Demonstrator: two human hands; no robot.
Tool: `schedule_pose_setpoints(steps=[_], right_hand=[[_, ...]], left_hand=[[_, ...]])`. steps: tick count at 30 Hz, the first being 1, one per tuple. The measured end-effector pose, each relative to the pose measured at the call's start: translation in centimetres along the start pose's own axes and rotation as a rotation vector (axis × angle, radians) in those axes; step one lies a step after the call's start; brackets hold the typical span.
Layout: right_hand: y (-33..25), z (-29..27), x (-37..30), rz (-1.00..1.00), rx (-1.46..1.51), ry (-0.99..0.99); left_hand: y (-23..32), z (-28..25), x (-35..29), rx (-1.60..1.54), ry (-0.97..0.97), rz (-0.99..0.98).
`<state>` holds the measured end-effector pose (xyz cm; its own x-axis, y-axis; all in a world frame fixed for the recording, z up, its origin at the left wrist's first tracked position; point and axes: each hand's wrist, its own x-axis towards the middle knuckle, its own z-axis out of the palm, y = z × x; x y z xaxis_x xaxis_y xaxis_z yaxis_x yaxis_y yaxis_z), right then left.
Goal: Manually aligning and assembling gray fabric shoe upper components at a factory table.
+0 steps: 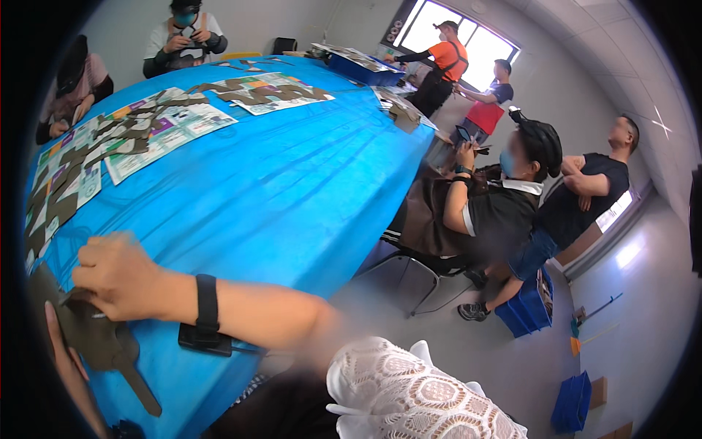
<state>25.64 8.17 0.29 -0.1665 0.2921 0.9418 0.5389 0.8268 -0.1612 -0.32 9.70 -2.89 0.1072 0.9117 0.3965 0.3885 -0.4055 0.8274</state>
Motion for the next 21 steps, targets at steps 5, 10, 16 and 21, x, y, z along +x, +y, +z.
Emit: schedule_pose_setpoints(steps=[5, 10, 16, 21], right_hand=[[-0.2, -4.7, -1.1, 0.160, 0.126, -0.242], [-1.0, -3.4, 0.0, 0.110, -0.112, -0.196], [-2.1, -2.8, -0.1, 0.139, -0.065, -0.179], [-1.8, -2.7, -0.1, 0.143, -0.065, -0.148]], left_hand=[[5.8, 7.0, 0.7, -0.287, 0.044, -0.126], [9.3, 4.7, -1.0, -0.184, 0.044, -0.049], [7.9, 4.2, -1.4, -0.157, 0.150, 0.259], [7.6, 4.0, -1.4, -0.031, 0.135, 0.431]])
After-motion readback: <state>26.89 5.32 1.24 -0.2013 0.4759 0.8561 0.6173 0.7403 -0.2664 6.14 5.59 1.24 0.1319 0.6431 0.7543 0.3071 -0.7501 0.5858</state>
